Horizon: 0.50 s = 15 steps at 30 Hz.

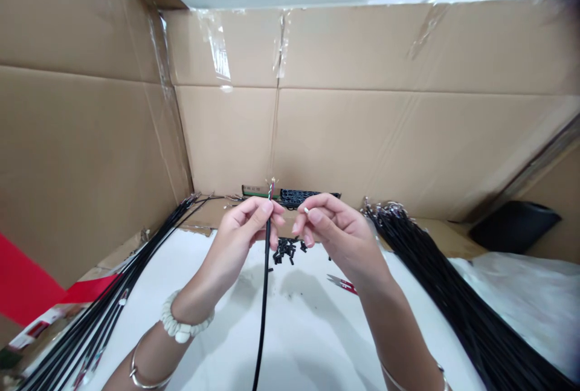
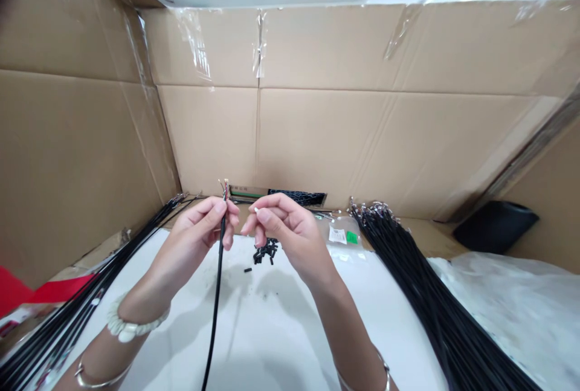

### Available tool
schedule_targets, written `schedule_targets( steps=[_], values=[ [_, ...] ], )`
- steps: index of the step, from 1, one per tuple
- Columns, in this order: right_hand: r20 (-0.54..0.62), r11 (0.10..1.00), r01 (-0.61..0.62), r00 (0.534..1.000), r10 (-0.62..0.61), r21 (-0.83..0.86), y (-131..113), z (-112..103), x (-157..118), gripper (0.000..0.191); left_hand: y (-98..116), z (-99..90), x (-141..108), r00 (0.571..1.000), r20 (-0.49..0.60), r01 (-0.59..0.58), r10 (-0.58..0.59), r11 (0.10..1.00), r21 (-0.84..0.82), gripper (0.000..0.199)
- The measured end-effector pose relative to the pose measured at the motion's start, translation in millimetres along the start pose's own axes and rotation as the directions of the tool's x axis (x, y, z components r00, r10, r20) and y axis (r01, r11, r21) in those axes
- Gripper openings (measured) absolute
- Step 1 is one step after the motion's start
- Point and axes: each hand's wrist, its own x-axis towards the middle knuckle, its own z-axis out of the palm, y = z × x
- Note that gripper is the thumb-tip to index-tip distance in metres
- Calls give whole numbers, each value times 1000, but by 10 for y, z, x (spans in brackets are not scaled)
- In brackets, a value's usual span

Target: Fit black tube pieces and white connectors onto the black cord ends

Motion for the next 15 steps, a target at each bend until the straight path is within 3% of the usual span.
schedule_targets(
  steps=[6, 15],
  values=[
    [-42, 1000, 5, 999, -5, 2, -22, 21, -24, 17, 16, 42, -12, 989, 61, 138, -133, 986, -95, 37],
    [-77, 1000, -10, 997, 12, 30, -37, 28, -25, 13, 2, 83, -13, 994, -12, 114, -113, 987, 113, 39]
  ],
)
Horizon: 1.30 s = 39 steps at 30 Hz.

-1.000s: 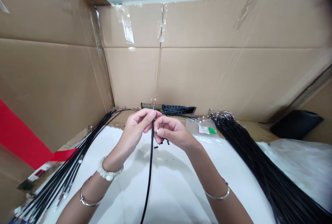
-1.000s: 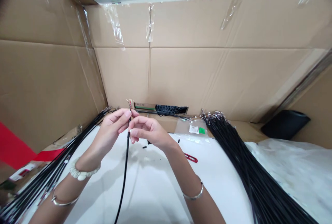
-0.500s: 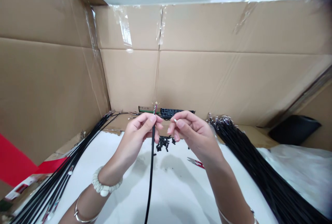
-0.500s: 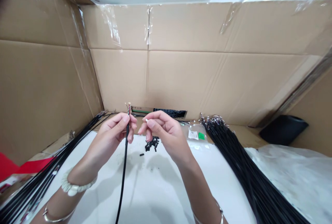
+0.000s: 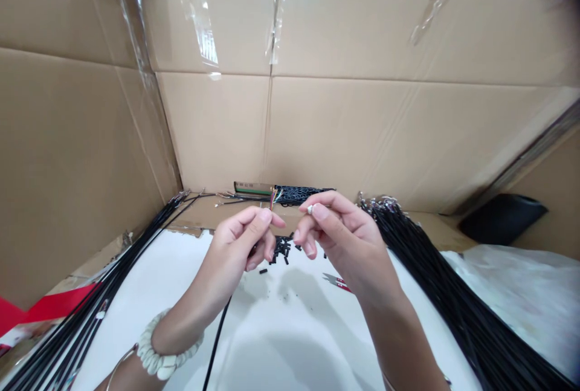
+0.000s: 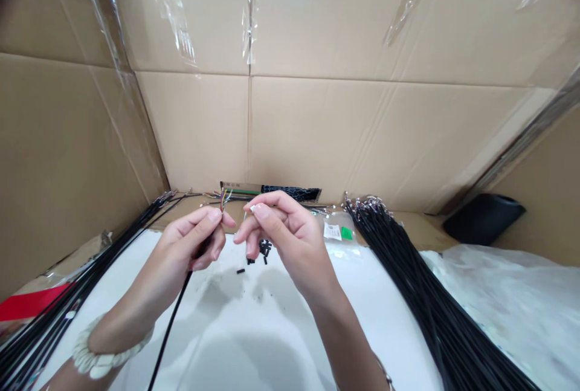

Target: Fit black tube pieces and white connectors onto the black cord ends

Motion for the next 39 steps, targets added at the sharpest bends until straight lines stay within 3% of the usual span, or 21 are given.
schedule_targets(
  steps=[5, 12, 20, 25, 32, 39],
  values=[
    [-10, 999, -35, 999, 36, 24, 3, 5, 17, 21, -34, 8, -14, 983, -105, -118, 148, 961, 250, 39],
    [-41, 985, -36, 999, 30, -170, 65, -12, 28, 19, -133, 5, -97, 948, -138, -160, 285, 807, 569, 34],
    [-15, 978, -72, 997, 71, -198, 64, 23, 42, 17, -74, -3, -75, 984, -87, -117, 154, 936, 333, 32],
    [22, 982, -73, 997, 78, -172, 74, 16, 37, 16, 19, 0, -57, 983, -75, -149, 169, 964, 221, 27],
    [67, 987, -64, 995, 74, -144, 45, 42, 20, 15, -19, 22, -101, 976, -118, -152, 186, 956, 251, 27],
    [44, 981, -45, 998, 54, -188, 19, 94, -12, 11, -79, 92, -124, 903, -150, -290, 403, 828, 480, 23]
  ],
)
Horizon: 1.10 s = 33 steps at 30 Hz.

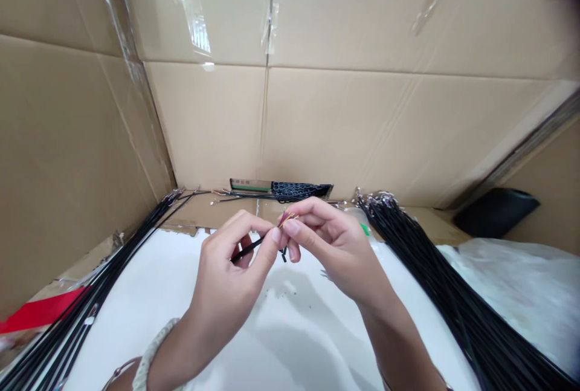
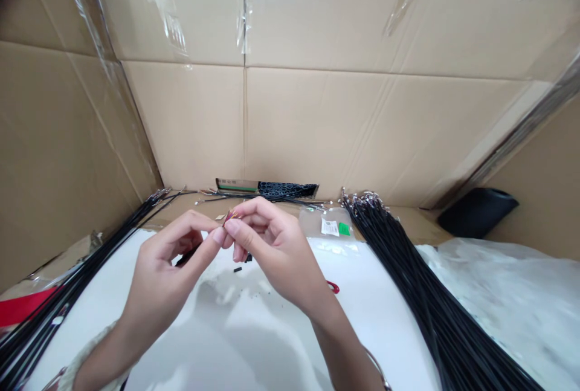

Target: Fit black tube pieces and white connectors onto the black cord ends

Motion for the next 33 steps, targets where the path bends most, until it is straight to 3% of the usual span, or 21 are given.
schedule_targets(
  steps=[5, 14, 22, 28, 33],
  values=[
    [-40, 999, 19, 999, -20, -28, 12, 20, -6, 11, -11, 19, -15, 996, -37, -78, 81, 995, 69, 19],
    [-74, 993, 81, 993, -87, -82, 52, 13, 4, 9, -17, 30, -23, 999, -32, -17, 20, 996, 90, 18],
    [-59, 982, 149, 986, -156, -112, 112, -30, 33, 7, -37, 20, -15, 986, -22, 162, -165, 982, -95, 17],
    [-80, 979, 167, 981, -176, -113, 128, -15, 25, 7, -51, 8, -11, 990, -6, 139, -142, 973, -185, 11],
    [-86, 979, 180, 978, -188, -99, 139, -6, 40, 8, -49, 24, -8, 995, -54, 76, -88, 978, -196, 6]
  ],
)
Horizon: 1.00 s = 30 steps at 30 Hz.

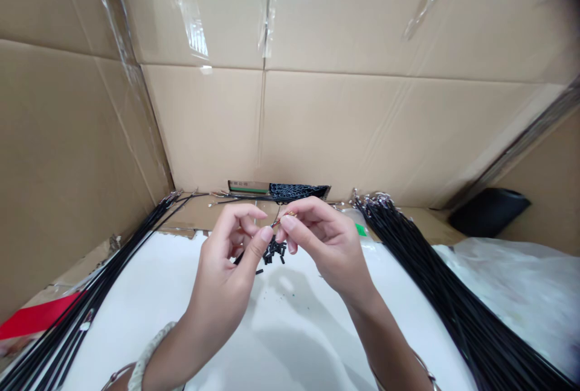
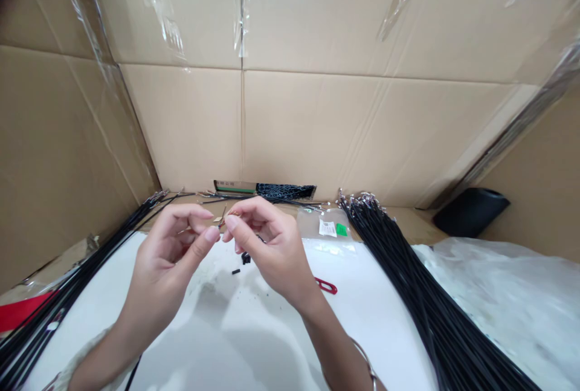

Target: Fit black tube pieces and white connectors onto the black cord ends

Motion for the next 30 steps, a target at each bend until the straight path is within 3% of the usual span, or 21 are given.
schedule_targets(
  steps=[5, 15, 30],
  values=[
    [2, 999, -16, 1000, 16, 29, 0, 2, -1, 9, 1, 2, 1, 999, -10, -41, 41, 999, 8, 6],
    [14, 992, -104, 995, 103, 73, -1, 1, 18, 15, 13, -13, -18, 1000, -23, 6, -6, 1000, 1, 9],
    [14, 993, -104, 995, 104, 52, 12, 0, 21, 19, 21, -12, -34, 999, -34, -5, 5, 1000, -6, 9]
  ],
)
